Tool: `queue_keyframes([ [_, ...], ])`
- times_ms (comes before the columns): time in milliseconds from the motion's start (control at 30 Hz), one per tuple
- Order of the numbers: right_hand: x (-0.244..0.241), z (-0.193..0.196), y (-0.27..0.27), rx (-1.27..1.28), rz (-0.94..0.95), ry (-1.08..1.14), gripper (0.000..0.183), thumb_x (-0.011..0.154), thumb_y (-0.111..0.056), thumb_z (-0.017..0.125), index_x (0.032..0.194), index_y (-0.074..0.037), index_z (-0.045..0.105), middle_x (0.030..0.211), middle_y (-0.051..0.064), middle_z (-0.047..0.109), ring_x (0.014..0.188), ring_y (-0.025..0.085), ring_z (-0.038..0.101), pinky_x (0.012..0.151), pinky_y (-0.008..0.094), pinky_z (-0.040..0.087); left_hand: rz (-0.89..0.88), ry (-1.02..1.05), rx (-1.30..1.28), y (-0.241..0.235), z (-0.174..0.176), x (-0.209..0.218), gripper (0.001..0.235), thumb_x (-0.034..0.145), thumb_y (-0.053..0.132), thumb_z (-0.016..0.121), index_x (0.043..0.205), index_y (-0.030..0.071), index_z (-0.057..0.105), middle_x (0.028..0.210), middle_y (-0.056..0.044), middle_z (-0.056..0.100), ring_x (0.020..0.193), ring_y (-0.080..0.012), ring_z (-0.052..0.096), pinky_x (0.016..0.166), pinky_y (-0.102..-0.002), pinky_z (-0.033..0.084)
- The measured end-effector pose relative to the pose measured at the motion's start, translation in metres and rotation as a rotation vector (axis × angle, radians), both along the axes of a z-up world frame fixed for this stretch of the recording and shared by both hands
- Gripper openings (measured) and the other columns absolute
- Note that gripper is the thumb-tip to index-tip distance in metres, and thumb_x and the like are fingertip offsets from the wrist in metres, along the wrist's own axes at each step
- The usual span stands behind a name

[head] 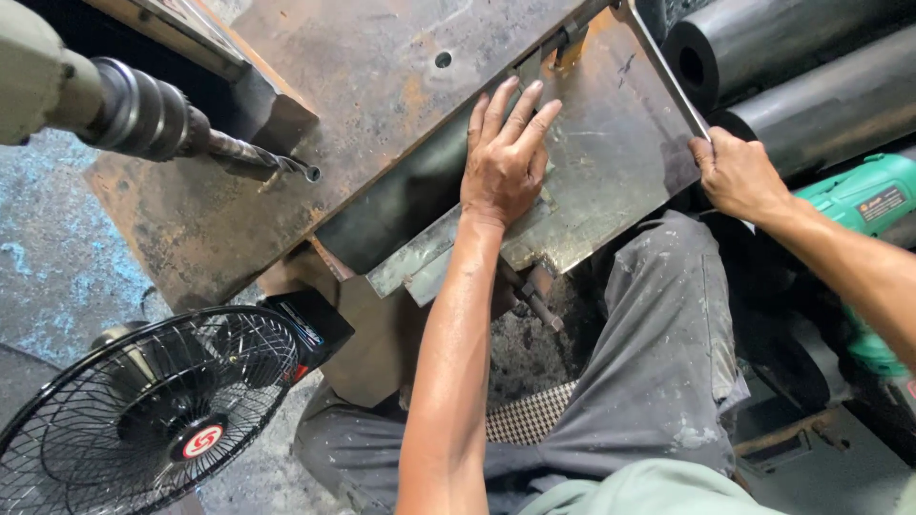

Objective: Deburring and fitting a plastic cylindrical part using a rotary grinder, heat gun, and a mechanical jig.

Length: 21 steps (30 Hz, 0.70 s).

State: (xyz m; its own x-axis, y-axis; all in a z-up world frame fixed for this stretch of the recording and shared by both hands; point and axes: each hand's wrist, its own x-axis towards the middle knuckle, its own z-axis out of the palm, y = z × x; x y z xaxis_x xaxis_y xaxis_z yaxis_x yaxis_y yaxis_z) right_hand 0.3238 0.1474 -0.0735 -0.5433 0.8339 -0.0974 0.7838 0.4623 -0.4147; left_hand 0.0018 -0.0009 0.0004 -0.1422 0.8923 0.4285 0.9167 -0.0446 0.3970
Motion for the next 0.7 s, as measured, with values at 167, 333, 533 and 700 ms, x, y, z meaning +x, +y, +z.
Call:
queue_keyframes([
  [167, 0.011, 0.062, 0.110, 0.257, 0.633, -0.954, 0.035, 0.106, -0.027, 0.050, 0.138, -0.018, 0.059, 0.116, 0.012, 0.072, 0.096, 0.026, 0.076, 0.073, 0.038, 0.065, 0.009, 0.013, 0.014, 0.002, 0.001, -0.001, 0.047, 0.093, 0.009, 0.064, 0.138, 0.023, 0.065, 0.153, -0.002, 0.055, 0.150, -0.0271, 0.041, 0.129, -0.051, 0.029],
  [333, 0.023, 0.061, 0.147, 0.168, 0.385, -0.658, 0.046, 0.095, -0.033, 0.062, 0.134, -0.008, 0.061, 0.101, 0.014, 0.071, 0.085, 0.030, 0.071, 0.064, 0.040, 0.059, -0.022, -0.019, 0.012, -0.001, 0.002, -0.002, 0.047, 0.093, 0.008, 0.065, 0.138, 0.021, 0.064, 0.153, -0.003, 0.054, 0.150, -0.0287, 0.041, 0.129, -0.051, 0.029],
  [533, 0.024, 0.071, 0.133, -0.080, -0.002, -0.376, 0.039, 0.115, -0.031, 0.051, 0.114, 0.001, 0.074, 0.081, 0.020, 0.070, 0.069, 0.036, 0.070, 0.063, 0.046, 0.055, -0.028, -0.008, 0.032, 0.000, 0.002, -0.003, 0.049, 0.091, 0.006, 0.063, 0.138, 0.020, 0.065, 0.153, -0.004, 0.055, 0.150, -0.0290, 0.041, 0.129, -0.051, 0.029],
  [700, 0.014, 0.071, 0.033, -0.003, 0.018, -0.323, 0.050, 0.118, -0.042, 0.048, 0.097, -0.004, 0.074, 0.086, 0.022, 0.072, 0.079, 0.041, 0.071, 0.077, 0.051, 0.056, -0.011, -0.001, 0.008, 0.000, 0.002, -0.001, 0.047, 0.091, 0.008, 0.063, 0.135, 0.021, 0.067, 0.151, -0.004, 0.057, 0.149, -0.0294, 0.042, 0.128, -0.051, 0.028],
])
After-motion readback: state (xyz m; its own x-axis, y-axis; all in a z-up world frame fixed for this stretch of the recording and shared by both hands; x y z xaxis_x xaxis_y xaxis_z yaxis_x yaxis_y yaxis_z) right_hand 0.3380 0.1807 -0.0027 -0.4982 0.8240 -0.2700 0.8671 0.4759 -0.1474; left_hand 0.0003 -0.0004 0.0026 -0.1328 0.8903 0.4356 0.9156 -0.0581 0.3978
